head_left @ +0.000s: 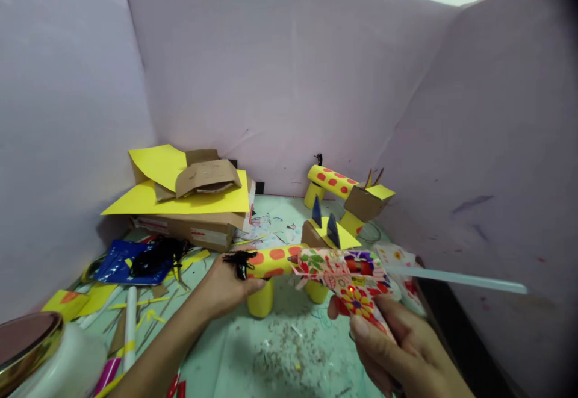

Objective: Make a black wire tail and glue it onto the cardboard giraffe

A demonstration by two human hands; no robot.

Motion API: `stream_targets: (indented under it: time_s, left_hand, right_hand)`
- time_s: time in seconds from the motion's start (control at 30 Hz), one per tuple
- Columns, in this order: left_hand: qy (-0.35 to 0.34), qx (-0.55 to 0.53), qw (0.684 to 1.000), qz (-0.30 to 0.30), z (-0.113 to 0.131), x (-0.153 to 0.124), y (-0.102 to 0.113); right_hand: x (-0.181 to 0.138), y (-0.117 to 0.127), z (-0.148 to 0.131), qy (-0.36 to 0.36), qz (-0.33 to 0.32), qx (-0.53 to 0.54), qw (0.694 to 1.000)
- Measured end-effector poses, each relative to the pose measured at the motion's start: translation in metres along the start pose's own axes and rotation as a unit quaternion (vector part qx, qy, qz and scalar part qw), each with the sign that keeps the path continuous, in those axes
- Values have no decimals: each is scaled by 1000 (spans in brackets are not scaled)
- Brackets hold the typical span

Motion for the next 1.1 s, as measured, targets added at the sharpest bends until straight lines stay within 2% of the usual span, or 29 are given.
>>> stream_targets:
  time_s: [0.2,0.4,0.57,0.73,1.03,1.1]
  left_hand:
    - [-10,-25,999,-46,9,0,3]
    - [8,81,995,-51,2,-2,18]
    - [15,38,999,29,5,1,21]
    - [40,-12,998,48,3,1,11]
    - [-73,2,990,123,27,-6,22]
    - [-87,4,988,124,28,-6,23]
  right_hand:
    - [3,-13,15,-23,-79,88,993]
    - [4,-17,20,-19,-106,138,984]
    - [5,-16,25,-22,-100,140,985]
    - [8,-13,29,-17,-94,136,986]
    - [-5,3,32,-16,-74,78,994]
    - [-8,4,34,-20,-60,68,996]
Point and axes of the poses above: each hand's wrist, its own x-axis towards the middle knuckle, its own y-axis out of the back of the hand, z = x × y, the point moved 9 cm from there along x, towards the middle knuckle, and after that the axes turned 6 degrees about x, right-handed, at the moved point
